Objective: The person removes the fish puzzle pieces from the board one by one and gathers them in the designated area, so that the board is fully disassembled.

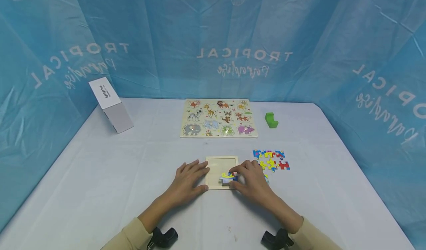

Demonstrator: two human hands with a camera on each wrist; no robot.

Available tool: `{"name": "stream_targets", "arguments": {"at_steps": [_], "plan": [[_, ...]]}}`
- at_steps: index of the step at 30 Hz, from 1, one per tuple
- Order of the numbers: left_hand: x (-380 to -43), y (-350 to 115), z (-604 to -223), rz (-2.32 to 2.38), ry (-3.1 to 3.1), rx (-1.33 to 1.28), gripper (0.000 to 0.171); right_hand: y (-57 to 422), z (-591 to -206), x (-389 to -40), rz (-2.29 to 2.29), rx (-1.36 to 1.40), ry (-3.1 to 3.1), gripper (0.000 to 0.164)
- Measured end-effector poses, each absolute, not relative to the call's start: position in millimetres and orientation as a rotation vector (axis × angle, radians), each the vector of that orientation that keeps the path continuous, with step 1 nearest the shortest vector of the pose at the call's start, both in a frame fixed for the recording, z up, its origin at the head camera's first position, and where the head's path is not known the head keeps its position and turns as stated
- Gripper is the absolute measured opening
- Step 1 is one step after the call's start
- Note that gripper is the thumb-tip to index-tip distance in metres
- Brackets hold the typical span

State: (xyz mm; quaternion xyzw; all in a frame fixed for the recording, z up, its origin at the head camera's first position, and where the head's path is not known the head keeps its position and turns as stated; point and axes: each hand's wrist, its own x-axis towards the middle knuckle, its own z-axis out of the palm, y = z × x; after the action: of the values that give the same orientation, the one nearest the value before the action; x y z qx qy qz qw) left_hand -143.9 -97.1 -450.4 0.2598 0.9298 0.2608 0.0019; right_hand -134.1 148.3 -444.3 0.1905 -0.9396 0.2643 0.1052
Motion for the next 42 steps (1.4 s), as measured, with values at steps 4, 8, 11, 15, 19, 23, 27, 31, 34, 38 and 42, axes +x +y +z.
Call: {"name": "stream_targets", "arguments": {"at_steps": [4,8,11,15,19,23,27,31,34,38,42], "plan": [[-144,-97,-451,0.831,2.919,0.819,0.055,162,-445,-135,0.761,0.574,-2.745,0.030],[-144,-96,-451,0.837,2.918,0.824,0.055,176,-444,-134,0.708,0.540,-2.733,0.031],[-143,-96,-451,0.838,2.920,0.830,0.055,186,-442,-133,0.698,0.500,-2.735,0.031],[-143,-96,-452,0.825,2.923,0.832,0.055,202,-443,-132,0.670,0.465,-2.742,0.030],[-143,-96,-452,0.814,2.928,0.833,0.055,218,-445,-131,0.641,0.428,-2.750,0.032],[-144,-95,-451,0.816,2.926,0.838,0.055,233,-446,-129,0.633,0.382,-2.762,0.033],[-144,-94,-450,0.801,2.924,0.847,0.055,247,-446,-127,0.603,0.336,-2.801,0.033],[-145,-94,-449,0.788,2.932,0.840,0.055,259,-446,-126,0.587,0.287,-2.846,0.035],[-145,-94,-449,0.792,2.929,0.829,0.055,266,-446,-126,0.578,0.252,-2.874,0.036],[-145,-93,-449,0.801,2.921,0.816,0.055,275,-448,-125,0.578,0.243,-2.885,0.036],[-145,-94,-450,0.797,2.921,0.799,0.055,282,-451,-126,0.589,0.255,-2.894,0.033]]}}
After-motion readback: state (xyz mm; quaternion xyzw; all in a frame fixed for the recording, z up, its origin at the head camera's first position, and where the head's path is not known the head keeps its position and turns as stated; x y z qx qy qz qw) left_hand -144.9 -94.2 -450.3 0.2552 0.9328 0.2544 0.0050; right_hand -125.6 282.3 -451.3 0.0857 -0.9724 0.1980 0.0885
